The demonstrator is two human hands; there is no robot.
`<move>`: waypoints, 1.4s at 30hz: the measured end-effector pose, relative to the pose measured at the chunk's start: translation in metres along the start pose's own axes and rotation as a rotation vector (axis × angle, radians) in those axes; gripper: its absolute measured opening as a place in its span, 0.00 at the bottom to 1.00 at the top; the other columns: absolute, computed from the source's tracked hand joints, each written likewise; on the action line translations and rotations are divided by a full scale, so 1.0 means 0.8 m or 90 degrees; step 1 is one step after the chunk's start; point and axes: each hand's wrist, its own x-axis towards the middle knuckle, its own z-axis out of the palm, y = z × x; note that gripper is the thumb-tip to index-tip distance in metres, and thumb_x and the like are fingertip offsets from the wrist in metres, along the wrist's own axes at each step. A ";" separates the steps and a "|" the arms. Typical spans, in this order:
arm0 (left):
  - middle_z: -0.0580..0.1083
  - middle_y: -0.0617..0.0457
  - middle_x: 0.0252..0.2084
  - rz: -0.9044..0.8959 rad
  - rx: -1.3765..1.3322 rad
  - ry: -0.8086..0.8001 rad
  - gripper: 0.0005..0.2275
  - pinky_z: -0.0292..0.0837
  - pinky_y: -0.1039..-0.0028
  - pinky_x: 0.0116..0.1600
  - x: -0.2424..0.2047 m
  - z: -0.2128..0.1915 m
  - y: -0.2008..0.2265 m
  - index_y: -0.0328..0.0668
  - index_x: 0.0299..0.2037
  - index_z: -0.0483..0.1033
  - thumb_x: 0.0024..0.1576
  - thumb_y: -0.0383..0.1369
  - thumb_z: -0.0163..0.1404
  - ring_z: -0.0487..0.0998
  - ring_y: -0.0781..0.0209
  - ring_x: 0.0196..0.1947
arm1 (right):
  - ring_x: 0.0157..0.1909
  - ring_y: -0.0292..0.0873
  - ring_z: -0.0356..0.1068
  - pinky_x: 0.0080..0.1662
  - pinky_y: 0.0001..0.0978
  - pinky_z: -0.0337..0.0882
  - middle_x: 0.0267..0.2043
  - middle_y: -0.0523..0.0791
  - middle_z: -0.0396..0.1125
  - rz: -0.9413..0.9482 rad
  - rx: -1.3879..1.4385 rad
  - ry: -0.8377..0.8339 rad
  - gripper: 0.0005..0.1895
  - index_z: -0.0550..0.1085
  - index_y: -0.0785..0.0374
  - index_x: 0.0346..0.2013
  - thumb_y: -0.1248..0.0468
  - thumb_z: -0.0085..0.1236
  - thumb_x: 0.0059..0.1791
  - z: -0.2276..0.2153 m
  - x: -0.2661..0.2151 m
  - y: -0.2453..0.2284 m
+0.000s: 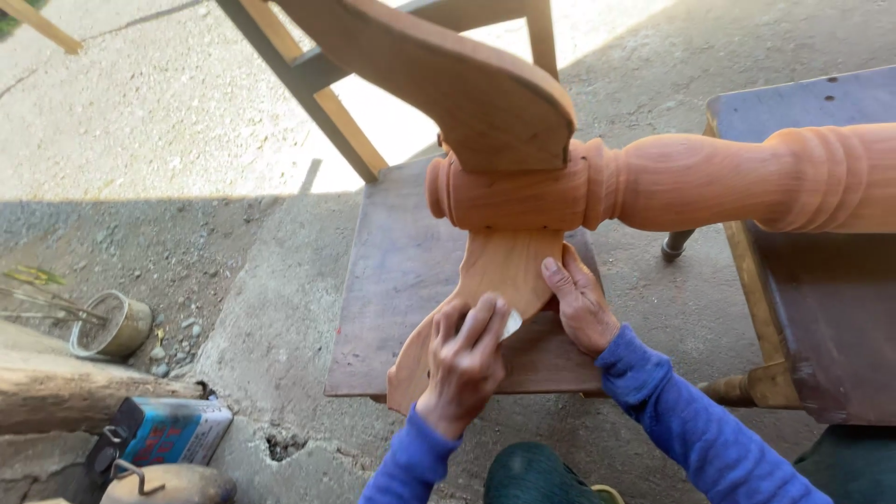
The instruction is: Sand a wooden furniture leg component using a piece of sandpaper to smooth the surface.
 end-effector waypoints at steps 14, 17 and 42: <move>0.75 0.49 0.53 0.010 -0.001 -0.001 0.20 0.69 0.62 0.55 -0.012 -0.007 0.009 0.33 0.52 0.78 0.46 0.20 0.54 0.71 0.48 0.48 | 0.63 0.38 0.64 0.63 0.31 0.65 0.62 0.46 0.65 0.003 0.017 0.013 0.29 0.61 0.66 0.68 0.49 0.33 0.60 -0.004 -0.003 0.005; 0.75 0.48 0.53 -0.007 0.018 0.004 0.21 0.70 0.62 0.56 0.002 0.006 0.014 0.32 0.52 0.78 0.45 0.19 0.52 0.71 0.48 0.49 | 0.64 0.38 0.62 0.65 0.32 0.63 0.64 0.47 0.64 0.002 0.004 0.001 0.31 0.61 0.66 0.68 0.46 0.31 0.61 0.000 -0.006 0.007; 0.73 0.48 0.53 0.029 -0.001 -0.032 0.20 0.69 0.61 0.53 0.046 0.032 0.039 0.31 0.54 0.77 0.48 0.26 0.51 0.70 0.48 0.49 | 0.67 0.46 0.65 0.68 0.39 0.62 0.65 0.50 0.65 0.044 0.318 -0.046 0.52 0.60 0.69 0.69 0.27 0.23 0.52 -0.015 -0.010 0.003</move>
